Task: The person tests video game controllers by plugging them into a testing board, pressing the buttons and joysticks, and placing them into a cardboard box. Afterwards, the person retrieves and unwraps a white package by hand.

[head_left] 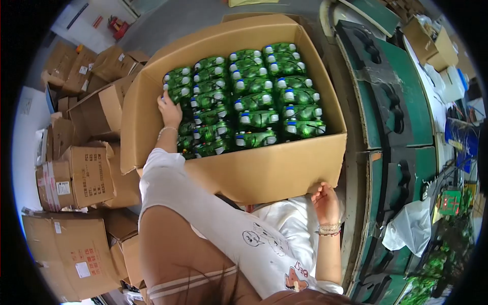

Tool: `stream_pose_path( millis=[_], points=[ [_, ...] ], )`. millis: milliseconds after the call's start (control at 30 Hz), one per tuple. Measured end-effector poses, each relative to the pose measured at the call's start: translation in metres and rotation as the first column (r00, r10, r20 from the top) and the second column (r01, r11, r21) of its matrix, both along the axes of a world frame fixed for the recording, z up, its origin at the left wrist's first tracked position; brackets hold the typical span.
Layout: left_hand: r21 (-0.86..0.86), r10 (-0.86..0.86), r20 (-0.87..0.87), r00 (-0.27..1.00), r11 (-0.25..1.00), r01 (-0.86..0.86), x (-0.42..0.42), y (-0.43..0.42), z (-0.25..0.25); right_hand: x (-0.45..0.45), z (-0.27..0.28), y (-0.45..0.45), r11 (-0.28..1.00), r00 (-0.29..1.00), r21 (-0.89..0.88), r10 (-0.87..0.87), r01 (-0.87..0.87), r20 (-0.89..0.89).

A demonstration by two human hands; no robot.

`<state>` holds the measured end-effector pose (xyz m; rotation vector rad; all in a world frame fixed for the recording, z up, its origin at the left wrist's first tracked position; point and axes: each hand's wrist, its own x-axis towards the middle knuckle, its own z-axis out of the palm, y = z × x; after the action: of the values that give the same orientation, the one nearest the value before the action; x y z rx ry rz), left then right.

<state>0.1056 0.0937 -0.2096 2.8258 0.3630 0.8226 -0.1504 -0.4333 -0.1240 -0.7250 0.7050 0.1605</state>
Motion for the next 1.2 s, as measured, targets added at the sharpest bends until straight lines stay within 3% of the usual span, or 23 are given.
stream_pose_path(
  millis=[100, 233, 267, 300, 333, 400, 433, 467, 500, 533, 567, 600, 633, 667, 700, 733, 767, 800, 833, 933, 1000, 1067, 1200],
  points=[
    [-0.273, -0.129, -0.239, 0.962, 0.96, 0.061, -0.004, 0.012, 0.014, -0.011, -0.007, -0.001, 0.999, 1.0, 0.042, -0.026, 0.026, -0.009],
    [-0.252, -0.164, -0.458, 0.874, 0.966, 0.05, 0.009, 0.04, 0.006, -0.029, 0.016, -0.009, 0.986, 0.982, -0.038, 0.164, -0.161, 0.094],
    [-0.172, -0.12, -0.517, 0.848, 0.984, 0.034, 0.012, 0.043, 0.0, -0.034, 0.03, -0.016, 0.937, 0.935, -0.169, 0.328, -0.304, 0.134],
    [-0.083, 0.051, -0.653, 0.755, 0.987, -0.138, 0.001, 0.013, 0.037, -0.042, 0.047, -0.02, 0.859, 0.869, -0.297, 0.473, -0.418, 0.144],
    [0.102, 0.168, -0.658, 0.734, 0.986, -0.134, 0.001, 0.006, 0.049, -0.052, 0.068, -0.027, 0.756, 0.796, -0.427, 0.592, -0.495, 0.125],
    [0.181, 0.229, -0.64, 0.733, 0.973, -0.146, -0.012, -0.037, 0.096, -0.069, 0.123, -0.048, 0.479, 0.589, -0.632, 0.807, -0.609, 0.043],
    [0.203, 0.281, -0.64, 0.715, 0.959, -0.196, -0.01, -0.038, 0.097, -0.078, 0.153, -0.06, 0.346, 0.52, -0.736, 0.854, -0.582, -0.01],
    [0.292, 0.287, -0.692, 0.662, 0.951, -0.106, 0.008, -0.001, 0.072, -0.09, 0.179, -0.077, 0.298, 0.477, -0.775, 0.879, -0.558, -0.005],
    [0.464, 0.372, -0.806, 0.461, 0.88, 0.101, 0.02, 0.002, 0.078, -0.107, 0.196, -0.094, 0.309, 0.477, -0.805, 0.878, -0.506, 0.037],
    [0.548, 0.425, -0.808, 0.408, 0.798, 0.253, 0.044, 0.024, 0.055, -0.121, 0.226, -0.114, 0.246, 0.483, -0.88, 0.875, -0.406, 0.022],
    [0.514, 0.455, -0.857, 0.243, 0.795, 0.322, 0.037, -0.043, 0.102, -0.137, 0.244, -0.133, 0.236, 0.545, -0.932, 0.837, -0.274, 0.052],
    [0.445, 0.314, -0.818, 0.482, 0.876, 0.185, 0.039, -0.043, 0.099, -0.155, 0.255, -0.153, 0.239, 0.637, -0.944, 0.77, -0.228, 0.042],
    [0.442, 0.258, -0.819, 0.513, 0.853, 0.277, 0.041, -0.082, 0.123, -0.173, 0.263, -0.17, 0.31, 0.795, -0.94, 0.601, -0.142, 0.079],
    [0.447, 0.211, -0.814, 0.541, 0.822, 0.353, 0.038, -0.115, 0.144, -0.185, 0.264, -0.187, 0.242, 0.915, -0.97, 0.393, -0.007, 0.092],
    [0.194, 0.035, -0.751, 0.66, 0.966, 0.169, 0.052, -0.124, 0.139, -0.189, 0.259, -0.206, 0.191, 0.981, -0.976, 0.138, 0.106, 0.134],
    [0.221, -0.105, -0.658, 0.745, 0.92, 0.325, 0.055, -0.147, 0.145, -0.197, 0.244, -0.237, -0.092, 0.991, -0.994, -0.11, 0.066, 0.076],
    [0.274, -0.249, -0.562, 0.789, 0.844, 0.461, 0.051, -0.173, 0.157, -0.206, 0.232, -0.268, -0.414, 0.954, -0.902, -0.3, -0.121, 0.009],
    [0.334, -0.403, -0.454, 0.795, 0.75, 0.571, 0.046, -0.204, 0.167, -0.223, 0.207, -0.305, -0.678, 0.911, -0.693, -0.406, -0.246, 0.073],
    [0.315, -0.468, -0.451, 0.76, 0.714, 0.626, 0.037, -0.236, 0.18, -0.235, 0.192, -0.33, -0.621, 0.809, -0.633, -0.588, -0.462, -0.013],
    [0.271, -0.628, -0.431, 0.647, 0.594, 0.757, 0.003, -0.32, 0.221, -0.278, 0.119, -0.389, -0.427, 0.576, -0.507, -0.797, -0.749, -0.18],
    [0.26, -0.705, -0.421, 0.571, 0.509, 0.821, -0.013, -0.357, 0.237, -0.283, 0.09, -0.403, -0.435, 0.636, -0.734, -0.771, -0.521, 0.006],
    [0.269, -0.754, -0.384, 0.533, 0.461, 0.845, -0.022, -0.381, 0.243, -0.274, 0.126, -0.379, -0.214, 0.561, -0.765, -0.797, -0.608, -0.223],
    [0.27, -0.795, -0.399, 0.456, 0.374, 0.887, -0.04, -0.418, 0.259, -0.294, 0.13, -0.389, -0.341, 0.593, -0.59, -0.745, -0.732, -0.305]
  ],
)
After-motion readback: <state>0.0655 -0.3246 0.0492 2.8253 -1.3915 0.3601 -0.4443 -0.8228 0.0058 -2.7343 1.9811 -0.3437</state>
